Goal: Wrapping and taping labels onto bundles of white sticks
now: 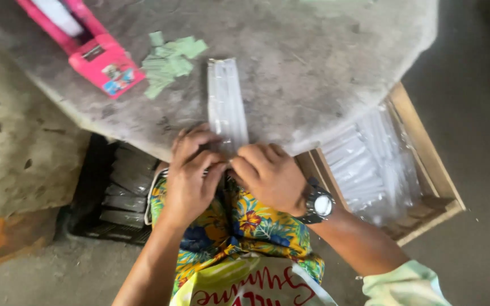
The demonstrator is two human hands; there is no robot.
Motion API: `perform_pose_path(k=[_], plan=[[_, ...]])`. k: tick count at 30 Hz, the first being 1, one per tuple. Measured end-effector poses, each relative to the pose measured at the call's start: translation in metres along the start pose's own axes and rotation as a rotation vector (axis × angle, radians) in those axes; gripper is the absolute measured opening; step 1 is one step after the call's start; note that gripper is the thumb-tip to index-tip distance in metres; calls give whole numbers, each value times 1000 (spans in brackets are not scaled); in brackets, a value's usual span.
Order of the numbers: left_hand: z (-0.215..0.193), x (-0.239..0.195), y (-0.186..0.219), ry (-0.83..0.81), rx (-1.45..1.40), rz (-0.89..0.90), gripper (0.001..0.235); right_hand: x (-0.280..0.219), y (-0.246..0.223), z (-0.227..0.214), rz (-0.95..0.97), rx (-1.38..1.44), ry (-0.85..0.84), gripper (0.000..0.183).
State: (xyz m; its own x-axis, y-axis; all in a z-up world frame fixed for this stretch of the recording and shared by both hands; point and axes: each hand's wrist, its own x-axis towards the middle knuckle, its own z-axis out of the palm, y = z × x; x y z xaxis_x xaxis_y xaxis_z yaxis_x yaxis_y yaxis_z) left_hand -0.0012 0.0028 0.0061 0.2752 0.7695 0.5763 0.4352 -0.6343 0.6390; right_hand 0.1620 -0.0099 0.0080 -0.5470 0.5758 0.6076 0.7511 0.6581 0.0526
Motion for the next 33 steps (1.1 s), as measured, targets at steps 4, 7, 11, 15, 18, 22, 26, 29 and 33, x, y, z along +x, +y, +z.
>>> perform_pose_path(k=[4, 7, 11, 15, 18, 22, 26, 29, 33], plan=[[3, -4, -4, -4, 12, -23, 7, 5, 5, 0, -73, -22, 58, 13], [2, -4, -1, -13, 11, -60, 6, 8, 4, 0, -74, 1, 78, 14], [1, -3, 2, -29, 7, -78, 8, 11, 2, -1, -8, 71, 66, 18], [1, -3, 3, -36, 19, -95, 9, 13, 4, -1, -72, 9, 91, 22], [0, -2, 4, -29, -5, -107, 8, 16, 4, -4, -99, -37, 76, 22], [1, -2, 3, -29, -4, -111, 8, 19, 3, -7, -103, -33, 93, 23], [1, -3, 2, -24, -8, -110, 9, 20, 2, -10, -92, -47, 67, 21], [1, -3, 2, -23, 4, -101, 8, 23, 2, -12, -65, 13, 57, 21], [1, -3, 4, 8, 44, -117, 5, 26, 2, -9, 5, 132, 42, 22]])
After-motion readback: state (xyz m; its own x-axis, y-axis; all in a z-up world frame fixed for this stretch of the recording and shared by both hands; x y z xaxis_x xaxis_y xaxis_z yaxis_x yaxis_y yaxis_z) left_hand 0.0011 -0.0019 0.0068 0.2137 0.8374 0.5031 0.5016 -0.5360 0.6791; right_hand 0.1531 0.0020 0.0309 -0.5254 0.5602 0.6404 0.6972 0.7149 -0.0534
